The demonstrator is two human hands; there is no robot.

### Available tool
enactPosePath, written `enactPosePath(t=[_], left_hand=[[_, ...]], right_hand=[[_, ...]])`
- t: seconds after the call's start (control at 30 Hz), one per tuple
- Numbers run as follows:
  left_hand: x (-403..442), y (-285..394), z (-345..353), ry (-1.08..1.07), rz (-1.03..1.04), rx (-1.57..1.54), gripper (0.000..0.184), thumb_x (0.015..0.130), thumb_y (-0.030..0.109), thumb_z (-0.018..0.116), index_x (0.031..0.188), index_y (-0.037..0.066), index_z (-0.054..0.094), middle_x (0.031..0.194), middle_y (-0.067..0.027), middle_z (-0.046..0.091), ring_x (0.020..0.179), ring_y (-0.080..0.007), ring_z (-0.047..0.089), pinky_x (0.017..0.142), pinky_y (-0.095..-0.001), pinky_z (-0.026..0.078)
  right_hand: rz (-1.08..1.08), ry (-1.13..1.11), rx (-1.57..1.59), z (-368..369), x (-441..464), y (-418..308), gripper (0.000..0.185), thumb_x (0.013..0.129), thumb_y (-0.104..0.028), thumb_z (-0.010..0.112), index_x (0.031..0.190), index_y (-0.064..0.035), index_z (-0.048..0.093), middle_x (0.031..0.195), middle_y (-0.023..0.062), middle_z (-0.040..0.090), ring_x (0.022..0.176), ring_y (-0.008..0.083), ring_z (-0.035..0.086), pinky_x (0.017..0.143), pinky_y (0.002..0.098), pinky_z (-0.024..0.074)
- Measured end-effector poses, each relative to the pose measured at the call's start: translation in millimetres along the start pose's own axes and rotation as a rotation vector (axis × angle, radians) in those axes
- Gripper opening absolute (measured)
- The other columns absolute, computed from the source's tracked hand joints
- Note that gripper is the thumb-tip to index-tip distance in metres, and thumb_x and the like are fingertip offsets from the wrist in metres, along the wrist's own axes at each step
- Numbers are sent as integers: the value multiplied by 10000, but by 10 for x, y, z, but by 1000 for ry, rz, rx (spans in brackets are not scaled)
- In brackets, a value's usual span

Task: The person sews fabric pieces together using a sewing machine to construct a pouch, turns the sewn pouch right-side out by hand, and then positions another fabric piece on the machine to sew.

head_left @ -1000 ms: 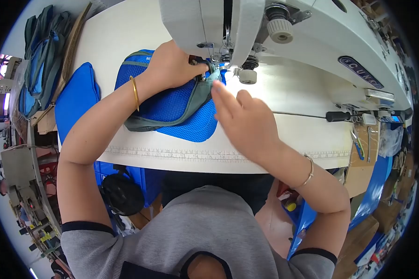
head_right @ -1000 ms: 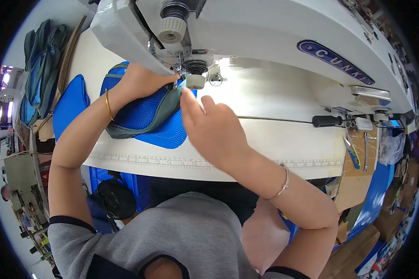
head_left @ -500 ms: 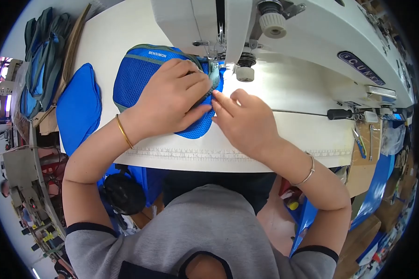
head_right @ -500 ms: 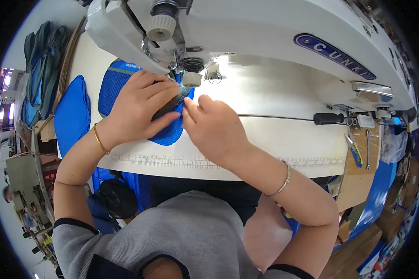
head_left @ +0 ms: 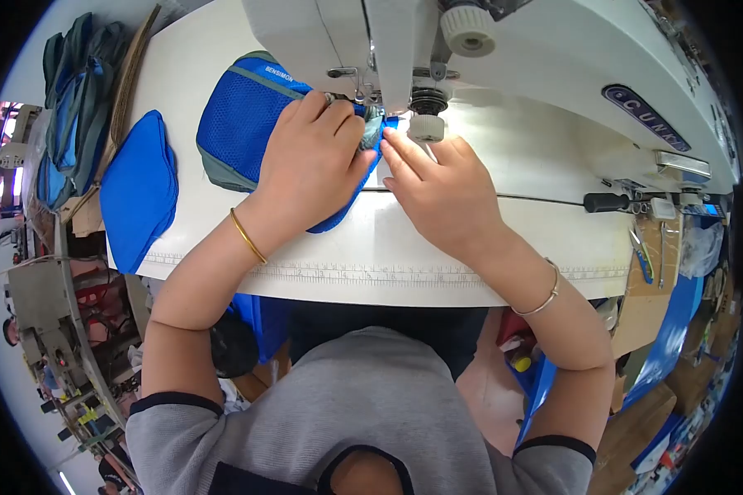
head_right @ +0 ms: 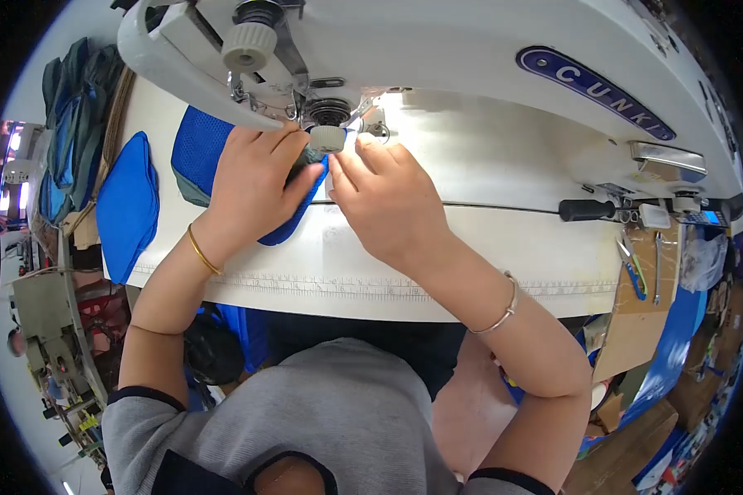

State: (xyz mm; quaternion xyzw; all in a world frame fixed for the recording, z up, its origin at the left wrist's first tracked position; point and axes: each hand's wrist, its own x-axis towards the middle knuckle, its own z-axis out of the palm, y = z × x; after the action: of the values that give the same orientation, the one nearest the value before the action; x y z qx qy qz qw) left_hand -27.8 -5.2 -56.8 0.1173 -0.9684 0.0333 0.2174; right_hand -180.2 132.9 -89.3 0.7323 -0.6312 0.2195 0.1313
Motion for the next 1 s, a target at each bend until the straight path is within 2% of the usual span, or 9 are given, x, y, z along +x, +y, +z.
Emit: enactPosePath(t=[0.03, 0.23, 0.43, 0.5, 0.77, 0.83, 0.9, 0.93, 1.0], left_hand=[[-16, -18, 14, -4, 2, 3, 163, 800, 114, 675, 942, 33, 671, 959, -89, 655, 975, -257, 571, 848, -387, 471], [-1, 8, 87, -25, 76, 200, 229, 793, 220, 735, 924, 44, 669, 917, -74, 661, 948, -244, 578, 848, -372, 459], [45, 25, 152, 92, -48, -5, 133, 780, 172, 738, 851, 80, 671, 866, -65, 661, 864, -230, 591, 782, -372, 434], [30, -1, 222, 196, -48, -57, 118, 765, 140, 745, 839, 90, 666, 864, -50, 648, 829, -230, 588, 756, -382, 431], [0, 50, 264, 215, -16, 16, 153, 709, 70, 748, 837, 98, 668, 902, -26, 619, 875, -216, 574, 753, -378, 426], [-10, 56, 261, 215, -10, 3, 163, 700, 66, 750, 837, 98, 668, 907, -23, 618, 886, -211, 570, 756, -377, 424], [-22, 59, 264, 217, -9, -28, 173, 694, 71, 756, 842, 95, 670, 906, -21, 618, 890, -205, 562, 759, -374, 420], [-28, 61, 262, 219, -12, -25, 173, 694, 71, 756, 842, 95, 670, 906, -21, 618, 890, -205, 562, 759, -374, 420], [-19, 57, 261, 220, -20, -74, 158, 709, 78, 753, 848, 89, 680, 894, -21, 625, 880, -209, 567, 752, -372, 418]], right_hand=[[-29, -1, -29, -13, 1, 15, 354, 875, -246, 705, 1124, 5, 724, 1111, 77, 698, 1113, 231, 619, 904, 362, 487], [-31, 3, 23, -17, -6, 36, 332, 867, -228, 708, 1112, -5, 731, 1062, 54, 697, 1089, 225, 619, 894, 359, 484], [-15, 16, 61, -32, 16, 50, 336, 843, -214, 739, 1104, -2, 729, 1056, 46, 696, 1099, 233, 619, 925, 378, 491], [-19, 12, 62, -32, 12, 51, 343, 838, -218, 744, 1105, -2, 729, 1056, 45, 697, 1101, 235, 620, 930, 378, 491], [-33, -4, 68, -57, -3, 90, 361, 832, -217, 752, 1120, -1, 724, 1083, 54, 697, 1103, 246, 622, 931, 384, 499], [251, -42, 390, -101, 9, 122, 327, 894, -185, 722, 1154, 13, 706, 1035, 81, 715, 958, 226, 677, 813, 352, 537], [853, -8, 1130, -172, 126, 88, 228, 969, -144, 634, 1101, 37, 674, 903, 78, 710, 755, 182, 681, 653, 301, 523], [984, -42, 1276, -240, 242, 146, 161, 928, -39, 593, 1046, -9, 699, 867, 102, 733, 571, 85, 517, 539, 213, 405], [1031, -66, 1406, -198, 326, 227, 131, 921, -32, 595, 1018, 4, 675, 856, 116, 723, 584, 94, 526, 536, 218, 410]])
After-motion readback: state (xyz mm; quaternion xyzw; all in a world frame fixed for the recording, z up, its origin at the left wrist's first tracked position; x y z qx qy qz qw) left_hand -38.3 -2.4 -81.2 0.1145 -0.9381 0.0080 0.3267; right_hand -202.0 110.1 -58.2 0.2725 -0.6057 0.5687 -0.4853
